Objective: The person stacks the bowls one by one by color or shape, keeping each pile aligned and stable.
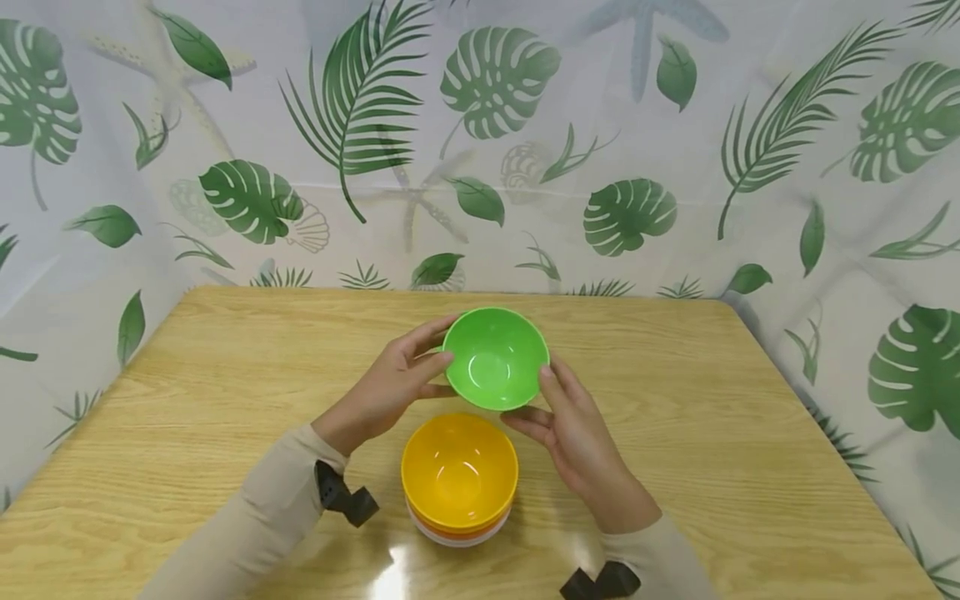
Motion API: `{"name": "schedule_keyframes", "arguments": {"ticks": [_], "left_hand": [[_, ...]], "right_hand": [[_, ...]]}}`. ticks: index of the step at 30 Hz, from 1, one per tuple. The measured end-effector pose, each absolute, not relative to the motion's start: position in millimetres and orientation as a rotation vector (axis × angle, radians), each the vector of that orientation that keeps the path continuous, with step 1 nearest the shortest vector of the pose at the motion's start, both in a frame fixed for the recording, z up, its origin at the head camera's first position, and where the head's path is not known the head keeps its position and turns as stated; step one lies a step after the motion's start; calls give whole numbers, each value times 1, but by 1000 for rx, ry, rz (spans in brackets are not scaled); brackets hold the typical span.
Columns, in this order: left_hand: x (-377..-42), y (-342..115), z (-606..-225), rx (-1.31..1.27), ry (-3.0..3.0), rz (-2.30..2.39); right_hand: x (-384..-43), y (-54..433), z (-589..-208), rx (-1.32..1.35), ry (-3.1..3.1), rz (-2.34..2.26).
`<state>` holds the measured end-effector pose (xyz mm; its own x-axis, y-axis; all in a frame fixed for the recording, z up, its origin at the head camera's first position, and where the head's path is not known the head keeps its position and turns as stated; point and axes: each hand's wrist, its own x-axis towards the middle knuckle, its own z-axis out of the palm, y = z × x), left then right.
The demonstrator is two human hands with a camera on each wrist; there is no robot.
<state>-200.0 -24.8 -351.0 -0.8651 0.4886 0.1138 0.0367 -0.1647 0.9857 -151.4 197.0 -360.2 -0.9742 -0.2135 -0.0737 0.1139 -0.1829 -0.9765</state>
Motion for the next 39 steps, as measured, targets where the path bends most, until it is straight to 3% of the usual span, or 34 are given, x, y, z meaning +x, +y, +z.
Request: {"name": "schedule_keyframes", "arguments": {"ticks": [14,30,39], "left_hand": [[-184,-28,-338,630,1786,2148],[-164,-46,-340,816,2189,1855],[-153,-56,-347,846,2257,1773]], "right_hand": [[-134,187,-365,-528,2621,-2078],[-123,196,-366,-587,2589,-2002],[-119,201,-367,-757,2612,-1891]]}}
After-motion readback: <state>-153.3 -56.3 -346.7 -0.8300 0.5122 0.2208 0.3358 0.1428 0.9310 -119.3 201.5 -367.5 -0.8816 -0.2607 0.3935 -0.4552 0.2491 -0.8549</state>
